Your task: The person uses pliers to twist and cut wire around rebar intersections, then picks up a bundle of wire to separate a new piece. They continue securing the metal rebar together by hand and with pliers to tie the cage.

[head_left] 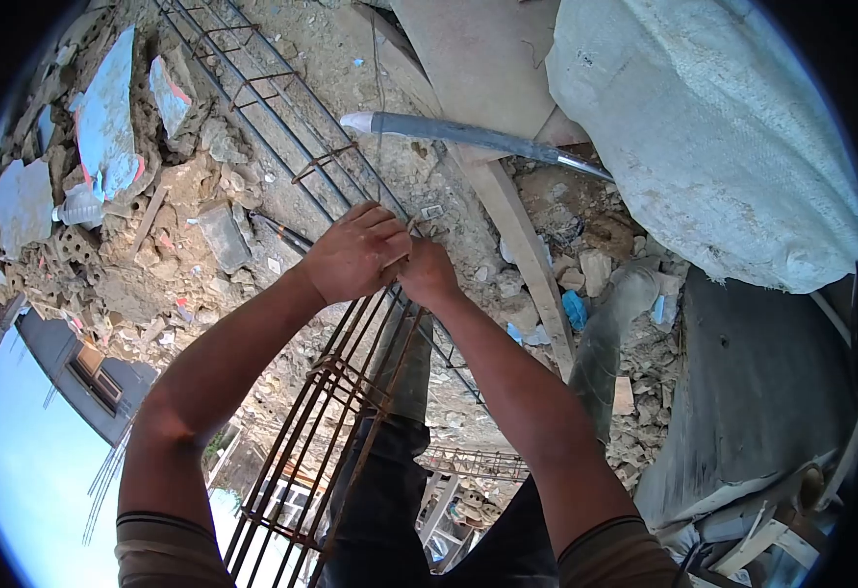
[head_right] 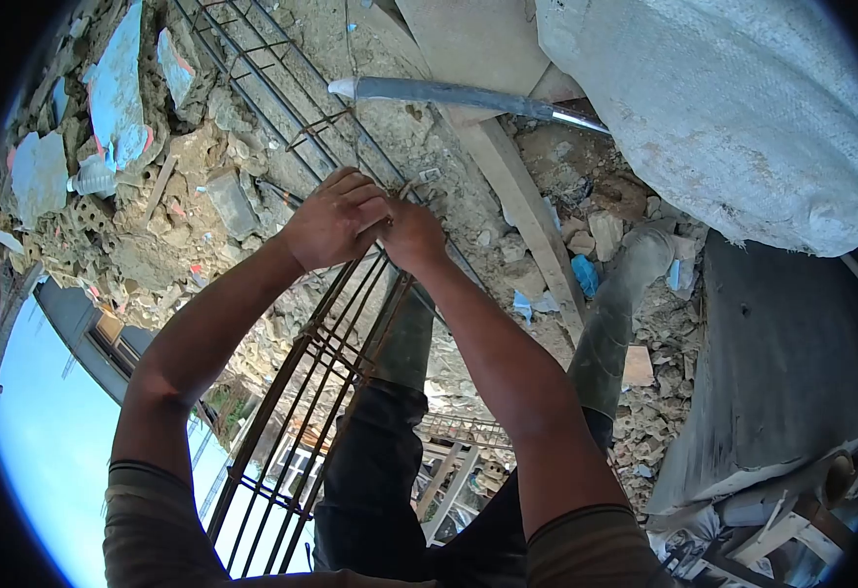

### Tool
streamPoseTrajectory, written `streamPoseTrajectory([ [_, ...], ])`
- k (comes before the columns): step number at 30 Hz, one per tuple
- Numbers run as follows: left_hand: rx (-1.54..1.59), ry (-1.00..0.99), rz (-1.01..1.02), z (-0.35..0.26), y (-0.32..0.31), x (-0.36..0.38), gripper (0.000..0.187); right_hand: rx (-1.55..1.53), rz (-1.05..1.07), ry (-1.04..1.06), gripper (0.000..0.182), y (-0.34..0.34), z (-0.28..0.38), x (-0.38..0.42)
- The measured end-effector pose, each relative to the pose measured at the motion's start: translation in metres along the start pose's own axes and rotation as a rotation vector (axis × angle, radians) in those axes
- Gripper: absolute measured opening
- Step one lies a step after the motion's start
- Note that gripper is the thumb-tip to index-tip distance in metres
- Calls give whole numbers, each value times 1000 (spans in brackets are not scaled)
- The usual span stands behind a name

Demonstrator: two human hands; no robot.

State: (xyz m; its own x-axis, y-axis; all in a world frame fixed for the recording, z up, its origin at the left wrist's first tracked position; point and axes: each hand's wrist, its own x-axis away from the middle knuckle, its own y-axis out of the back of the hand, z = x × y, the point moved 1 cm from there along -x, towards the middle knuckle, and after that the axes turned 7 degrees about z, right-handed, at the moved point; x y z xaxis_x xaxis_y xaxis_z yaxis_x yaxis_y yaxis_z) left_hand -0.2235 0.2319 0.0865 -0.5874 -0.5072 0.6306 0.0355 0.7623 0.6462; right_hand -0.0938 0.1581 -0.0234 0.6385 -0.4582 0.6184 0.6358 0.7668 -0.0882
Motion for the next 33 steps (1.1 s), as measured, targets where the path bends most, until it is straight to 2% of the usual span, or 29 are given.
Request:
streamPoseTrajectory([
  [1, 42, 41, -183, 1, 8, 9, 22, -3, -6, 0, 27, -2, -2, 1],
  [2, 40, 37, -183, 4, 0, 17, 22, -109, -39, -40, 27, -6, -3, 3],
  [4, 645, 789, -14, 23, -50, 36, 29, -207, -74, -69, 27, -5, -1, 7],
  [5, 717, 717, 80, 29, -72, 41, 33, -227, -58, -78, 26, -2, 2, 11],
  [6, 715, 714, 72, 32, -73, 37, 33, -246, -44, -85, 26, 1, 3, 10],
  [8, 802, 571, 210, 33, -78, 29, 31, -281, -39, -84, 27, 2, 1, 7],
  [10, 779, 609, 208, 32, -85, 28, 24, -320, -19, -97, 28, 0, -2, 10],
  [12, 704, 612, 179, 31, -85, 29, 21, -172, -30, -106, 26, 4, -3, 10],
  [13, 695, 575, 91, 28, -88, 32, 19, -17, -47, -106, 24, 9, -3, 8],
  [14, 696, 579, 93, 24, -91, 36, 19, -19, -43, -106, 24, 13, -3, 5],
  [16, 460, 447, -63, 19, -91, 32, 17, 134, -44, -120, 21, 27, 2, -7],
  [17, 349, 369, -20, 16, -85, 31, 14, 182, 0, -57, 19, 30, 1, -24],
  [18, 350, 370, -23, 19, -80, 27, 14, 185, 1, -56, 19, 37, 0, -43],
  [20, -52, 17, 112, 26, -75, 21, 13, 289, 295, 163, 18, 42, 3, -68],
  [21, -50, 20, 107, 29, -71, 17, 13, 294, 297, 163, 18, 43, 3, -70],
  [23, -241, -236, 256, 33, -66, 7, 15, 189, 343, 51, 17, 40, -2, -76],
  [24, -242, -226, 255, 33, -63, 3, 15, 135, 368, -1, 16, 37, -2, -77],
  [26, -243, -351, 250, 37, -61, -1, 20, -82, 195, 91, 23, 36, -32, -62],
  [28, -255, -333, 296, 49, -72, -7, 23, -239, -86, -22, 32, 45, -53, -28],
  [29, -232, -343, 340, 49, -77, -12, 26, -280, -146, -58, 34, 52, -57, -2],
  [30, -232, -329, 340, 45, -70, -21, 26, -366, -122, -168, 33, 53, -62, 30],
  [32, -347, -296, 724, 35, -52, -41, 31, -520, -52, -326, 31, 49, -58, 97],
  [33, -345, -300, 720, 29, -46, -48, 31, -592, -12, -371, 30, 45, -52, 129],
])
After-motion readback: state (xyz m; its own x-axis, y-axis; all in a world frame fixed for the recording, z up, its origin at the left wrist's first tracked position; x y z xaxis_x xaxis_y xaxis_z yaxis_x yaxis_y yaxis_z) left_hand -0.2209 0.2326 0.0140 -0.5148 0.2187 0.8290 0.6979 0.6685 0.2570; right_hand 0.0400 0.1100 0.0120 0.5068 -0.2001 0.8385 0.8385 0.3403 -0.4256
